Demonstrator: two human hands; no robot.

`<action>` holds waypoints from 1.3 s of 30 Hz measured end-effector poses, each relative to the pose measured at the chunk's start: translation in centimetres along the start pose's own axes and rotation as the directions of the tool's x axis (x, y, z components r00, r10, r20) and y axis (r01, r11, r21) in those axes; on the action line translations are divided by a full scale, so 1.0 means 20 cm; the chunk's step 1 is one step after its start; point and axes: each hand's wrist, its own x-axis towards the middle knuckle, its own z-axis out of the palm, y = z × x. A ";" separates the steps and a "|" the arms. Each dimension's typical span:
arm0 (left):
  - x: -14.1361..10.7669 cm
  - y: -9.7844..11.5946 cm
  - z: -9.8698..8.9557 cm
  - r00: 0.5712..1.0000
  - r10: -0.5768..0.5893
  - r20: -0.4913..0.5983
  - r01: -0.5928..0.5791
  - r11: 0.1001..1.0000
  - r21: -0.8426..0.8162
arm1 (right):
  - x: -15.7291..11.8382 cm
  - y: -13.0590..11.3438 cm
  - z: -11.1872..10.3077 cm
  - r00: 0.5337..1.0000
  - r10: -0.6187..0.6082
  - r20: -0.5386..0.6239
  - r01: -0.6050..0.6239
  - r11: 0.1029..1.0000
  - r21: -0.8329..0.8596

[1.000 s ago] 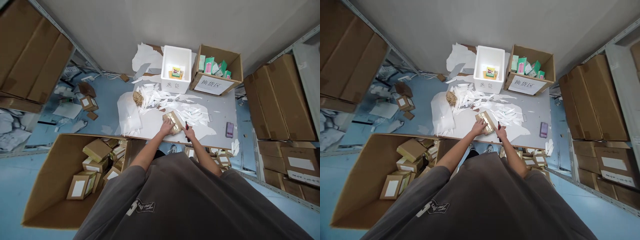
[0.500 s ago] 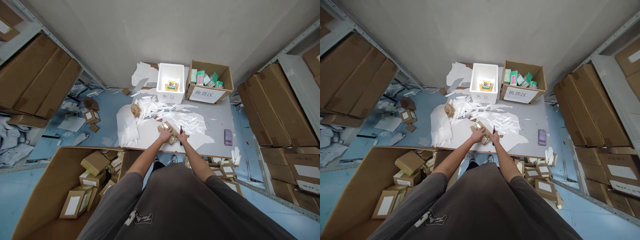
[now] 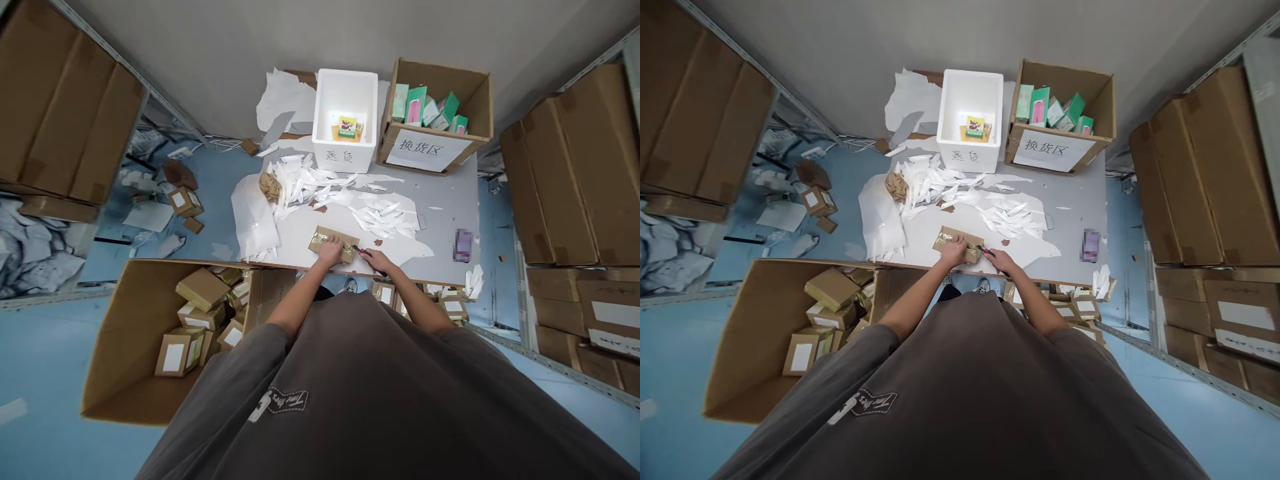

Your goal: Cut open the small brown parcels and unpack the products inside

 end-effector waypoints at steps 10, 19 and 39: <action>0.02 0.01 -0.02 0.997 -0.064 0.040 0.064 0.998 0.000 | 0.05 -0.01 0.02 0.998 0.013 0.058 -0.015 0.999 0.029; -0.01 0.02 -0.03 0.997 -0.067 0.030 0.068 0.997 -0.044 | -0.06 0.06 0.05 0.997 0.040 0.072 -0.055 0.974 0.220; 0.04 -0.11 0.07 0.989 -0.132 -0.063 0.134 0.991 0.022 | -0.13 0.05 0.10 0.984 -0.084 -0.156 0.054 0.980 -0.190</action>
